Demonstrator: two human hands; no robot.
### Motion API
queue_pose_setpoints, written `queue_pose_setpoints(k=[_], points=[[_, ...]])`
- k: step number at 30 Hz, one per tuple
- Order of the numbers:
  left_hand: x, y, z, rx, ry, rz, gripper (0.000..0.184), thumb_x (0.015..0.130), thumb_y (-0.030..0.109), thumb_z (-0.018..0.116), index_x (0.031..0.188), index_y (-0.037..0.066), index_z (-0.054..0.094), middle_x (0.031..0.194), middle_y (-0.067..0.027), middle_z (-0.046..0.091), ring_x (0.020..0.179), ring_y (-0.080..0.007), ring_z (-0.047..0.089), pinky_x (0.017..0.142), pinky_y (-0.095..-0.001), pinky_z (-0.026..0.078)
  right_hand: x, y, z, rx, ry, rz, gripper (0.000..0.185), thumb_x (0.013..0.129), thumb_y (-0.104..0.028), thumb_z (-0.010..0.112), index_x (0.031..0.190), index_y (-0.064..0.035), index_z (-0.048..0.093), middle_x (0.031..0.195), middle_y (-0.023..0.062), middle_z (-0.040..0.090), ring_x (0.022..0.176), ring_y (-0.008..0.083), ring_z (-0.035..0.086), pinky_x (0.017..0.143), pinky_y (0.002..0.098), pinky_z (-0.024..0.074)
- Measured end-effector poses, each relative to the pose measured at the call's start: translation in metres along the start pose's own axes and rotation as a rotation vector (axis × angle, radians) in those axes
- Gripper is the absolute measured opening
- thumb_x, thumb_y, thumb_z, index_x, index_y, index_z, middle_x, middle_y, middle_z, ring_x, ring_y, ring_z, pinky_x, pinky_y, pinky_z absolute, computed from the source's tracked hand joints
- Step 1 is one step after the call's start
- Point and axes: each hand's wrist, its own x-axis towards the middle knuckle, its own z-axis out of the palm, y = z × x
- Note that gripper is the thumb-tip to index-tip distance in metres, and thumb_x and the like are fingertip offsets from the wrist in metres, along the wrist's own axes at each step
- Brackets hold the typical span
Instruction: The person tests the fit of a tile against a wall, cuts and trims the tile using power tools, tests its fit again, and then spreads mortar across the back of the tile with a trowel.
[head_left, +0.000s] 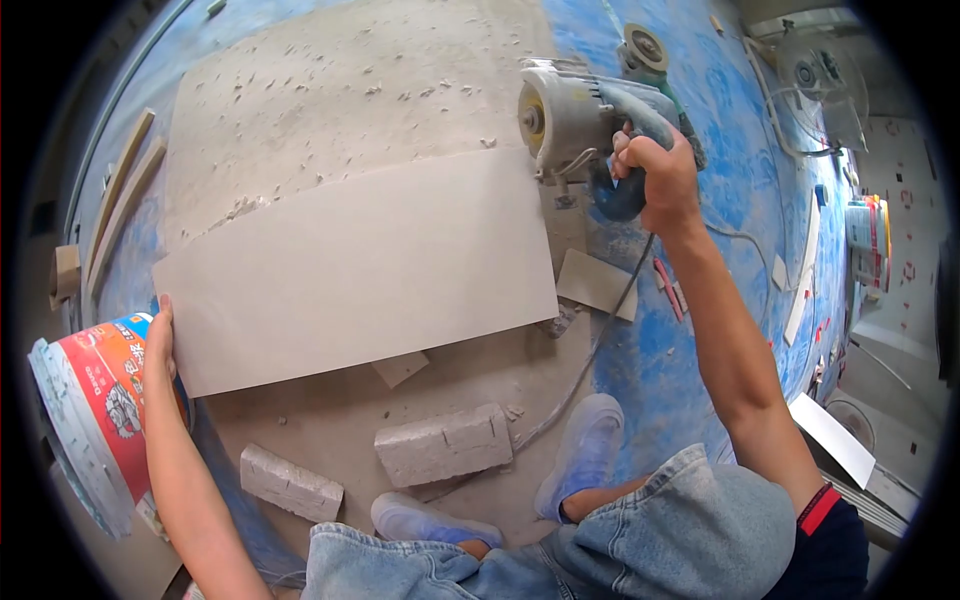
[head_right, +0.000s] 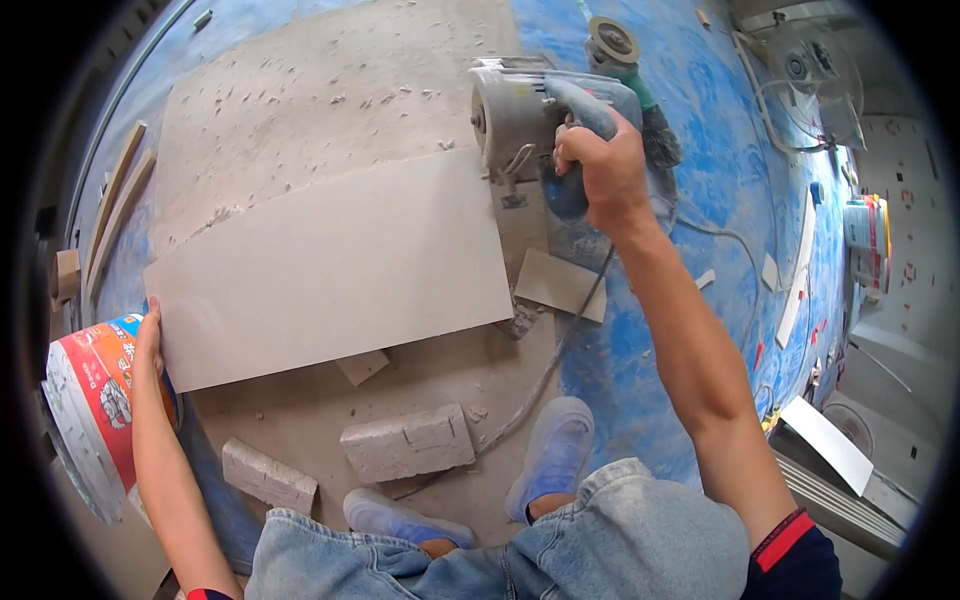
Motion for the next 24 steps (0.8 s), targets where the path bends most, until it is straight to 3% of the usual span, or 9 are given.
queue_pose_setpoints(k=[2, 24], points=[[0.002, -0.001, -0.001, 0.005, 0.012, -0.013, 0.069, 0.097, 0.056, 0.035, 0.138, 0.0, 0.04, 0.139, -0.0162, 0.046, 0.125, -0.0273, 0.045, 0.104, -0.0373, 0.036, 0.0, 0.001, 0.0, 0.017, -0.009, -0.04, 0.014, 0.073, -0.007, 0.057, 0.084, 0.0003, 0.054, 0.066, 0.0039, 0.053, 0.055, 0.0106, 0.047, 0.054, 0.0235, 0.0387], [-0.009, 0.005, 0.007, -0.014, -0.016, -0.035, 0.069, 0.096, 0.056, 0.034, 0.138, 0.002, 0.041, 0.137, -0.0155, 0.048, 0.123, -0.027, 0.048, 0.102, -0.0388, 0.038, 0.0, 0.001, -0.001, 0.006, -0.027, -0.014, 0.016, 0.07, -0.006, 0.056, 0.084, 0.0015, 0.056, 0.069, 0.0047, 0.054, 0.057, 0.0117, 0.048, 0.057, 0.0242, 0.0402]])
